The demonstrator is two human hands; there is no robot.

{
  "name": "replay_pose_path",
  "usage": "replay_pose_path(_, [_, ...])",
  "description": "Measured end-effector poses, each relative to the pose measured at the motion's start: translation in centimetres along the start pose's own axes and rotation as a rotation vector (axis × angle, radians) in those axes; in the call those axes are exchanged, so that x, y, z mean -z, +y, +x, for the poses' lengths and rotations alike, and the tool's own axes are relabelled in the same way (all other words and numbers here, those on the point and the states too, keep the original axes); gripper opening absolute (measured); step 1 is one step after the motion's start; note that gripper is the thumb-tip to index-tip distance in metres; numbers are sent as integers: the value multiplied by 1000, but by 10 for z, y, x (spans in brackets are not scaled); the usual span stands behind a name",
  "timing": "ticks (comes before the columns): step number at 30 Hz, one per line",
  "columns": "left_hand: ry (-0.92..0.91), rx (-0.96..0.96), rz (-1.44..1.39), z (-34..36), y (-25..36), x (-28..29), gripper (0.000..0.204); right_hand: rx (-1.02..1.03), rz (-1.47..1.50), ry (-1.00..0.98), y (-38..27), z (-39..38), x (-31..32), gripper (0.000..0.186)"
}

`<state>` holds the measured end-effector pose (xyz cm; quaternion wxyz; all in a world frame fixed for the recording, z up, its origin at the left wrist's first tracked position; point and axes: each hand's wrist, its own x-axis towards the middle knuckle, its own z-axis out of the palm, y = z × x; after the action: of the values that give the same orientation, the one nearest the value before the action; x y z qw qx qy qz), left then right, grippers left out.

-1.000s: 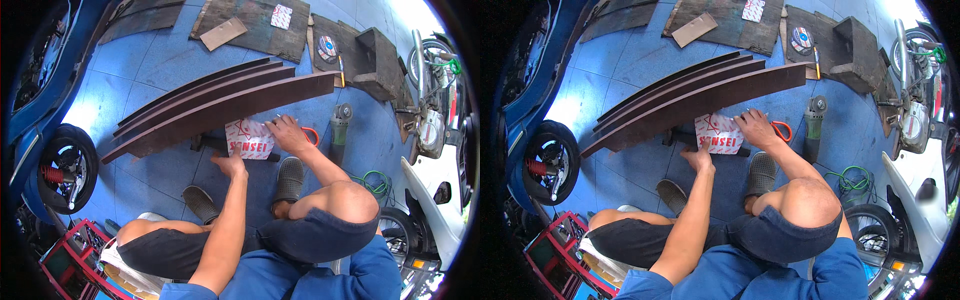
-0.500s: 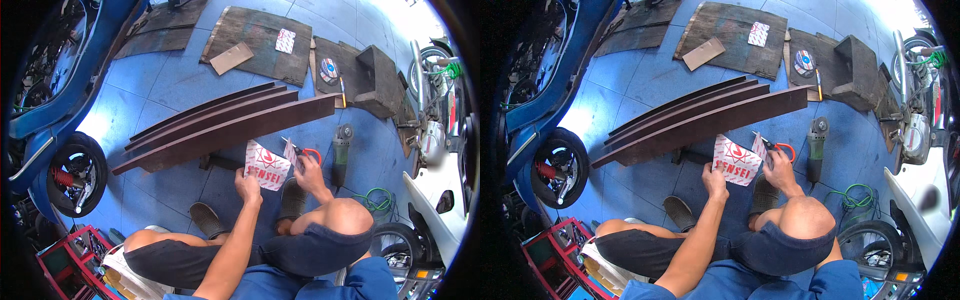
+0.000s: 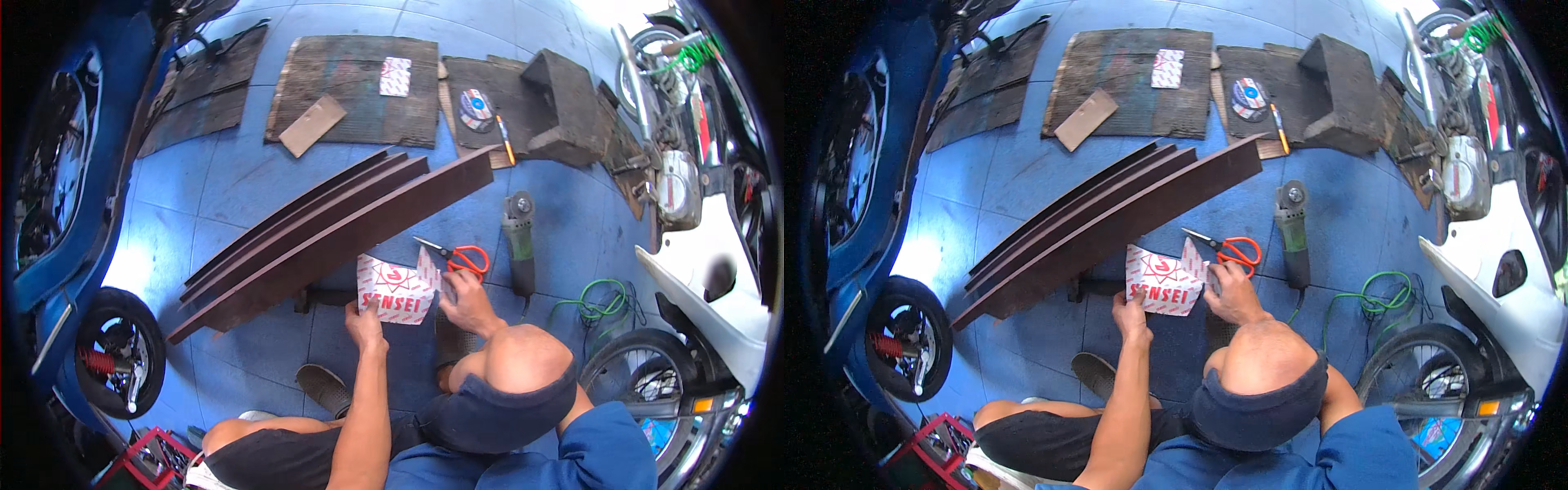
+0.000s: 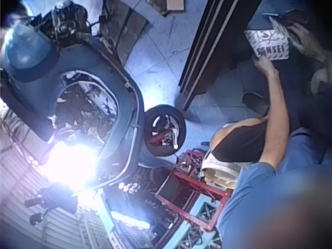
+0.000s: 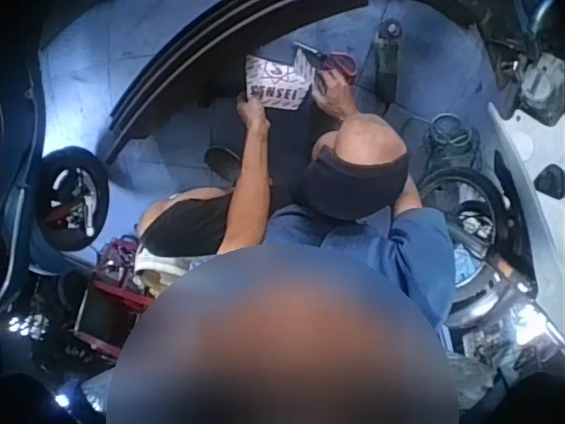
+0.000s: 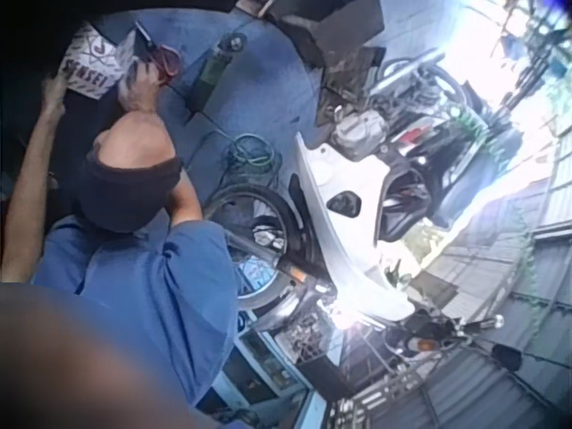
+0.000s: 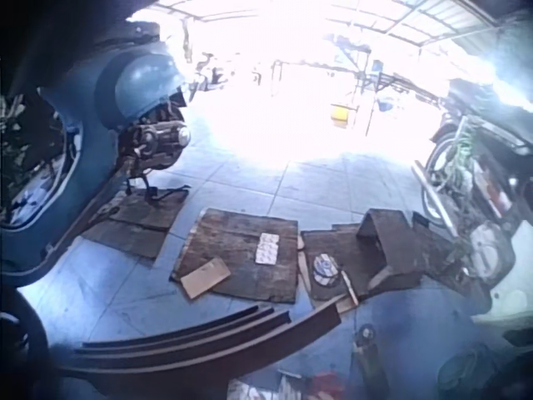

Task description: Cutting and grinding a piece of angle iron to a specific shape using scissors and an angle grinder.

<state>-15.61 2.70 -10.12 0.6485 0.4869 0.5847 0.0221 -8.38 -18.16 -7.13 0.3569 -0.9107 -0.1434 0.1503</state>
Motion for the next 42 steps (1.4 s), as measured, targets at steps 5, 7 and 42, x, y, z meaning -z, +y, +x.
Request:
replay_pose_path(5, [71, -103, 85, 14, -4, 8, 27, -14, 30, 127, 13, -33, -6, 47])
replay_pose_path(7, [102, -24, -72, 18, 17, 16, 19, -103, 49, 208, 23, -54, 6, 46])
replay_pose_path(42, [1, 139, -815, 29, 98, -27, 100, 498, -455, 287, 2, 138, 84, 47])
